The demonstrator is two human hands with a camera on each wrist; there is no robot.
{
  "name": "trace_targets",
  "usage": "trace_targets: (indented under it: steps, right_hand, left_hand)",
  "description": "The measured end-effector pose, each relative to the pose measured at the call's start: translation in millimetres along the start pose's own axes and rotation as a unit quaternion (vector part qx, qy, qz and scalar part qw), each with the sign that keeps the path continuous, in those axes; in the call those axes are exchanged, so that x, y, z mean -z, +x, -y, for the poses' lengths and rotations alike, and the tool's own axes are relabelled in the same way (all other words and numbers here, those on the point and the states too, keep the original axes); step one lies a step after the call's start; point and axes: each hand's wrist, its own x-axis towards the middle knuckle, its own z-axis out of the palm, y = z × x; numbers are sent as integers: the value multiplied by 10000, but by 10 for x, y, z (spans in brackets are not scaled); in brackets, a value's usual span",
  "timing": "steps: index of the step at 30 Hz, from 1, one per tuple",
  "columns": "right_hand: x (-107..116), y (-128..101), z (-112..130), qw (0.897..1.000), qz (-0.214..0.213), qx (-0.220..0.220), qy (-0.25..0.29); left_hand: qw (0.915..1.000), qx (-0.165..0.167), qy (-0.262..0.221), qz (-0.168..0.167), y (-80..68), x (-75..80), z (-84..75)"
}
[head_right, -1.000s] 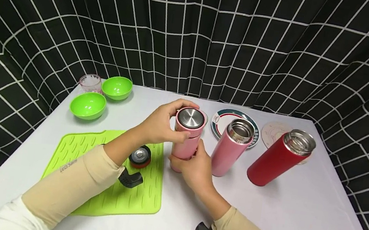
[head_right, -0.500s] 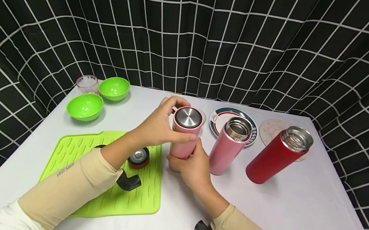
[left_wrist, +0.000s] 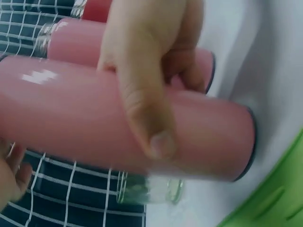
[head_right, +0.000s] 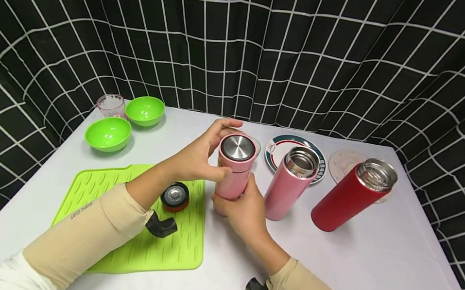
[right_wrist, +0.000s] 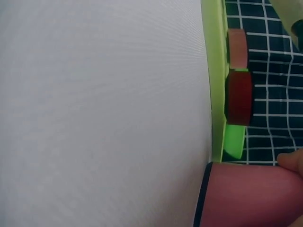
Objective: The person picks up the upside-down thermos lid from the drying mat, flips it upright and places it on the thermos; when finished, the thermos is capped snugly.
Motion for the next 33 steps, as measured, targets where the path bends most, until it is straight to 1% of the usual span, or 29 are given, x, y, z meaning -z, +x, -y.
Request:
trace_targets:
  steps: [3,4,5,7,8,12,14,16,18,19,22,24,25,27,28,30,31,32,33]
  right_hand:
    - [-4,6,6,10000,20,44,-6]
    - [-6,8,10,10000,13,28,-8]
    - [-5,10,14,10000,20,22,-1]
    - [-4,14,20,10000,24,-2,23]
    - [-2,16,24,10000,39,-4,10]
    - [-1,26,32,9998,134,75,88]
    - [-2,32,35,9997,161,107,142]
    - [-2,37,36,9997,154,98,177]
    - [-2,40,31,9997,169,79,163]
    - [1,44,29,9997,182,89,132]
    - [11,59,16,9997,187,118,82]
    - [18,69,14,9998,185,105,42]
    - [22,76,17,9998,175,81,41]
    - [25,80,23,9998,199,6,59]
    - [25,80,28,9997,212,-29,75]
    - [25,76,37,9997,237,-64,91]
    - [26,74,38,9996,249,-62,103]
    - [25,71,38,9996,265,-52,116]
    - [25,68,37,9995,278,-36,130]
  left_hand:
    - [9989,66,433,-177,7,-15,-3]
    - [9984,77,512,-206,13,-17,-4]
    - [9985,82,503,-213,17,-18,-2]
    - [9992,-11,375,-167,23,-13,0]
    - [9995,16,291,-139,20,-12,1]
    - [9980,164,505,-358,6,-10,-1]
    - [9976,191,532,-388,10,8,-2]
    - [9989,129,358,-269,19,33,1]
    - [9994,187,256,-137,19,39,-1]
    - [9990,232,345,-172,18,31,-3]
    - [9954,346,747,-483,18,-10,-7]
    - [9941,351,834,-596,29,-10,-8]
    - [9953,300,734,-560,37,4,-6]
    - [9992,252,194,-244,52,50,13]
    - [9996,264,-60,-55,55,72,19]
    - [9989,292,-309,187,54,96,29]
    - [9987,326,-331,202,46,92,30]
    - [9990,354,-242,118,36,79,26]
    - [9994,343,-6,-46,23,59,14]
